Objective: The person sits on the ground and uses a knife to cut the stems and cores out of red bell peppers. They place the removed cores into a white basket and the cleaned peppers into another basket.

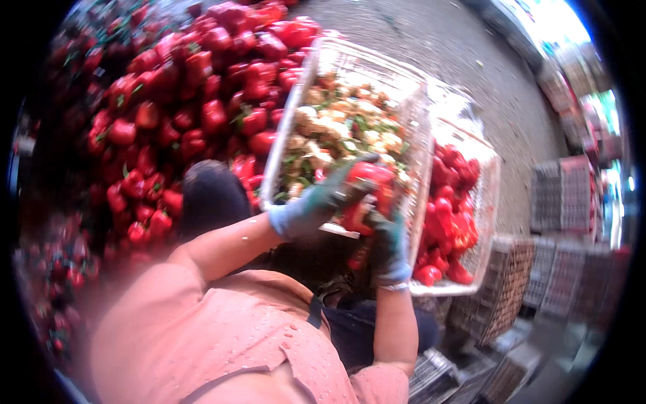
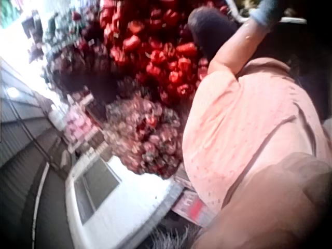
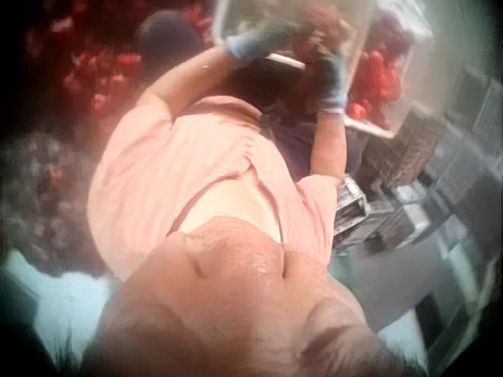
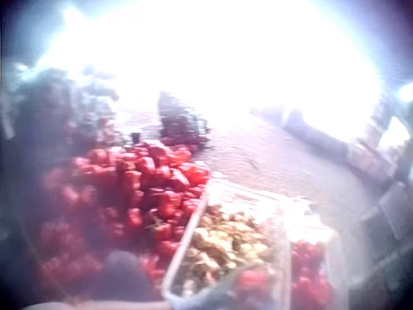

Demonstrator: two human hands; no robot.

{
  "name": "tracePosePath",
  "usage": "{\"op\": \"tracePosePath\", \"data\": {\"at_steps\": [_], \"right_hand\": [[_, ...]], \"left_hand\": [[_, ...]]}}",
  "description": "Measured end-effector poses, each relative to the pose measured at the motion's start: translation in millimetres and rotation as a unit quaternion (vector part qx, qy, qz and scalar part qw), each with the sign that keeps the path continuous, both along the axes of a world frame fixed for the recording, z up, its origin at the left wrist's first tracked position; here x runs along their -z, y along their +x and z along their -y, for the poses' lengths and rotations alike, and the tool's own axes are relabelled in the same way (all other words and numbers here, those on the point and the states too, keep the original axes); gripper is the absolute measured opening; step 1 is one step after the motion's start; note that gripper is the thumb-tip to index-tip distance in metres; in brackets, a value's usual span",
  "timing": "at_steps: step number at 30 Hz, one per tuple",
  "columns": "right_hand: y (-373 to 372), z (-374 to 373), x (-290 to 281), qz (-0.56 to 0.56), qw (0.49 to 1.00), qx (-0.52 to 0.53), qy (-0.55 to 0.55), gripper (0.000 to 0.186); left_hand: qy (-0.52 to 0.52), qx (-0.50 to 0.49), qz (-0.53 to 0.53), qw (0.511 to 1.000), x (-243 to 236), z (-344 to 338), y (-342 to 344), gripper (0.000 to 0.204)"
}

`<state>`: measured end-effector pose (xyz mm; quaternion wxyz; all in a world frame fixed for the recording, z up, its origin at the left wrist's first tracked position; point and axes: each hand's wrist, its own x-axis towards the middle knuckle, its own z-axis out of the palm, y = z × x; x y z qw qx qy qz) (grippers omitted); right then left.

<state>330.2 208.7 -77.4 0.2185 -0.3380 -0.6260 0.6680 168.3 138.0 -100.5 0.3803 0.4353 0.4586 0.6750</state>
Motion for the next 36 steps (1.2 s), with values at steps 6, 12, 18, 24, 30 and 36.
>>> {"op": "tracePosePath", "data": {"at_steps": [6, 12, 18, 24, 30, 36], "right_hand": [[89, -77, 13, 0.09, 0.969, 0.154, 0.173, 0.036], [142, -114, 8, 0.301, 0.896, 0.259, 0.2, 0.047], [76, 3, 27, 0.068, 0.988, 0.13, -0.041, 0.049], [39, 101, 51, 0.063, 0.922, 0.059, -0.376, 0.046], [31, 161, 35, 0.079, 0.921, 0.063, -0.375, 0.04], [19, 155, 11, 0.105, 0.937, 0.084, -0.321, 0.038]], "left_hand": [[-0.029, -0.036, -0.046, 0.998, -45, 49, -50, 0.058], [0.052, -0.207, 0.114, 0.97, -29, 190, -143, 0.057], [-0.537, -0.23, -0.515, 0.627, 134, 358, -188, 0.064], [-0.621, 0.045, -0.562, 0.544, 254, 388, -214, 0.064], [-0.652, 0.127, -0.546, 0.51, 243, 355, -221, 0.048], [-0.651, -0.011, -0.432, 0.624, 222, 395, -215, 0.067]]}}
